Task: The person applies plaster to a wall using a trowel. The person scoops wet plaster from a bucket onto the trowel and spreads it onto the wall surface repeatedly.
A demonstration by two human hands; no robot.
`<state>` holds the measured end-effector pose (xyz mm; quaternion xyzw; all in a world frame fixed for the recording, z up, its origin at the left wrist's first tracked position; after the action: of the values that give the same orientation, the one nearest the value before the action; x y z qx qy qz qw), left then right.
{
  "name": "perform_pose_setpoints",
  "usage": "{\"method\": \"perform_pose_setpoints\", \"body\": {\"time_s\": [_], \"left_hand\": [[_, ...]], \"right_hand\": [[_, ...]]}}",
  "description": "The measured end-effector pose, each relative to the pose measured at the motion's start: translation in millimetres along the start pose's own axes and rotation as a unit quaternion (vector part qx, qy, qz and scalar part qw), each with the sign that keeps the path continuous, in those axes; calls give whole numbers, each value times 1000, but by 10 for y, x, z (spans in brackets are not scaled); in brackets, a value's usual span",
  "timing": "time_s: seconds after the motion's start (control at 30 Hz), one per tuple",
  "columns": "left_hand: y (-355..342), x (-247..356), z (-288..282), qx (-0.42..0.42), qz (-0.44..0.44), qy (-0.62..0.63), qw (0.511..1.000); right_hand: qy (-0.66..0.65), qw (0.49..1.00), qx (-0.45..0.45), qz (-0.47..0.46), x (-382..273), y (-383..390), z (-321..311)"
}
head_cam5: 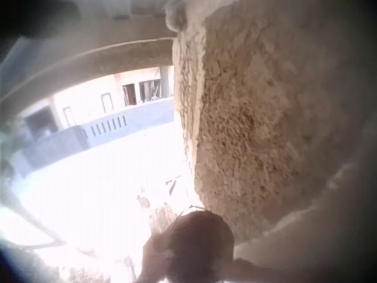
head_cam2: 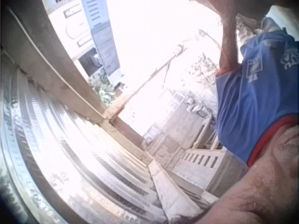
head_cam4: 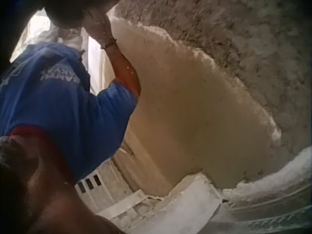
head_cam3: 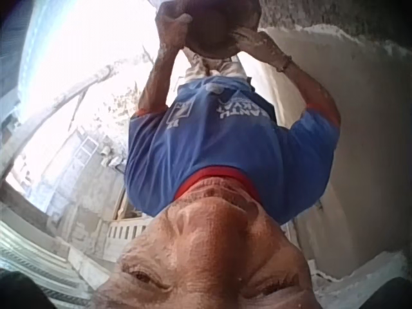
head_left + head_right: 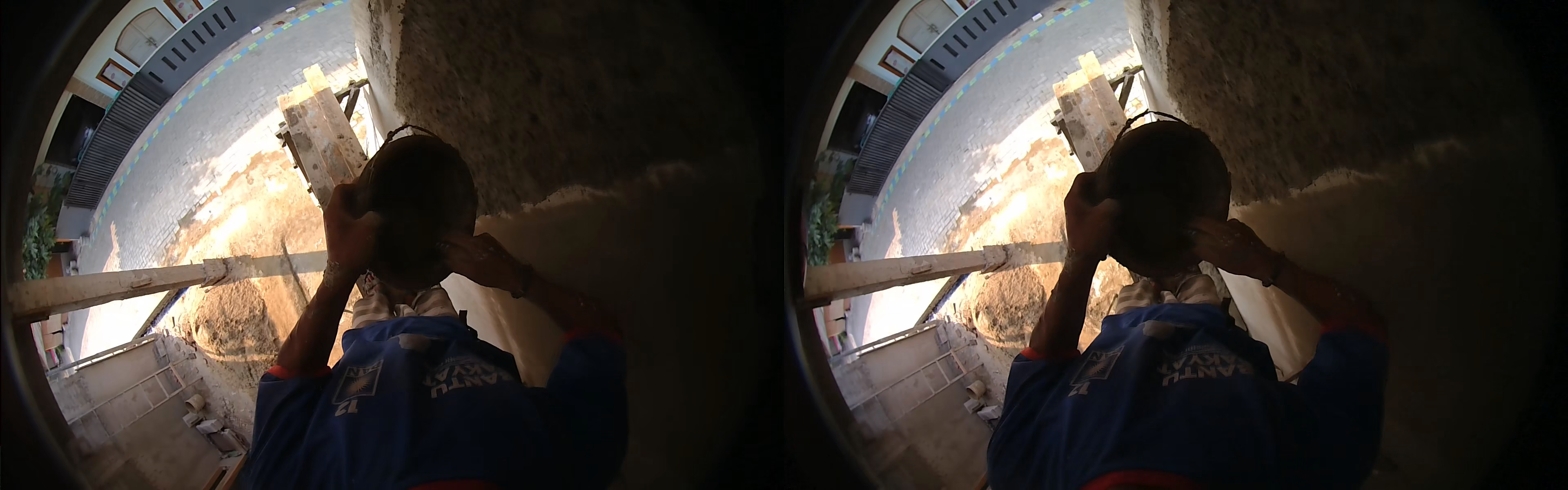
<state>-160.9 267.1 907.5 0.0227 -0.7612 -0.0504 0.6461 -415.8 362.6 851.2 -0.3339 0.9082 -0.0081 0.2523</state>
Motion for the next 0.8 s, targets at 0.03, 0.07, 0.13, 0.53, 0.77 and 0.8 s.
{"method": "perform_pose_setpoints", "body": {"time_s": [0.03,0.07,0.13,0.53,0.77,0.8], "left_hand": [[-17,-18,-4,-3,10,14,1000],[-11,-37,-3,4,19,31,999],[0,-73,20,12,19,39,999],[-89,-478,-105,88,-60,52,993],[-5,-867,-565,159,-57,55,984],[14,-901,-649,164,-75,6,984]], "right_hand": [[34,999,-2,-7,32,51,-11],[123,992,7,-37,56,80,-24],[355,927,52,-112,89,104,-80],[-122,944,-113,284,-206,-432,-1055],[-182,954,-129,201,-371,-614,-1590],[-196,955,-122,186,-297,-562,-1563]]}}
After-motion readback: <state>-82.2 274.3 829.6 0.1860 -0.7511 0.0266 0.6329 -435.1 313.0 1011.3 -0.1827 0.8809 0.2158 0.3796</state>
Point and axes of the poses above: each hand's wrist, its own y-axis away from the middle knuckle, its own z-axis out of the palm, x = y × z, the point moved 2 cm from there along -y, towards the middle knuckle, and after that the axes turned 1 degree about -z, right-handed, at the moved point
